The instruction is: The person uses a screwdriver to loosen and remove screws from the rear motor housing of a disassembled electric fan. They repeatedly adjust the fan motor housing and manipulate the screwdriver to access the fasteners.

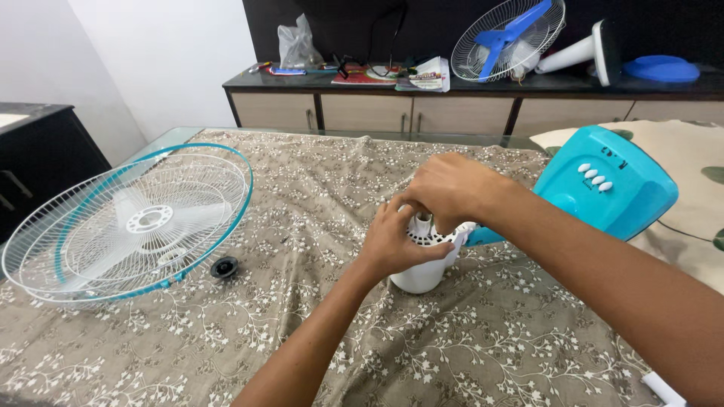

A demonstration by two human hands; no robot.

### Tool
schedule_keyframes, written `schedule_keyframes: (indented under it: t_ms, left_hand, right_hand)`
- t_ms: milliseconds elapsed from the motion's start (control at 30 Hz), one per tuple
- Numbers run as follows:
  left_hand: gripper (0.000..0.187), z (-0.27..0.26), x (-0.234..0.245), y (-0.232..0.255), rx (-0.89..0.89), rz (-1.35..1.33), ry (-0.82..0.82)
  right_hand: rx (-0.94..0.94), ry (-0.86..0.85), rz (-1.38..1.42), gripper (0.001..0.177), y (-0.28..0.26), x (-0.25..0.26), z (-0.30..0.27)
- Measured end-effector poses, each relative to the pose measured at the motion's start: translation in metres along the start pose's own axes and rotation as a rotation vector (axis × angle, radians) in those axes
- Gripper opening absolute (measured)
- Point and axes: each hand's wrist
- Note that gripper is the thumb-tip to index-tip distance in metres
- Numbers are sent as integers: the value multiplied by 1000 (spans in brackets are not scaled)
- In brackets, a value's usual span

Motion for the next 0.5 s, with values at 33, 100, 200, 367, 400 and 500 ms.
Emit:
schedule_keyframes:
  t_ms: [33, 100, 200, 367, 400, 500]
  left_hand:
    - [77, -1, 0, 1, -19, -8, 11]
    - [71, -2, 2, 1, -55, -19, 37]
    - [67, -2, 4, 1, -54, -56, 43]
    - [69, 0, 3, -1, -72, -29, 51]
    - [70, 0, 3, -1, -82, -21, 56]
    - [76, -1, 3, -1, -65, -33, 41]
  right_hand:
    - [-1, -14, 38, 26, 2, 0, -1]
    - [-8, -38, 100, 22, 6, 2, -1]
    - [14, -18, 155, 23, 11, 0, 1]
    - [85, 122, 141, 6, 15, -11, 5]
    - [92, 141, 141, 5, 16, -13, 6]
    - [108, 166, 121, 10, 19, -13, 8]
Point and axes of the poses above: each hand's wrist, its own z-axis towards the middle knuckle, its own x-axis out of the back of the hand, y = z × x, and after that the axes turned 14 degrees about -y, right-handed
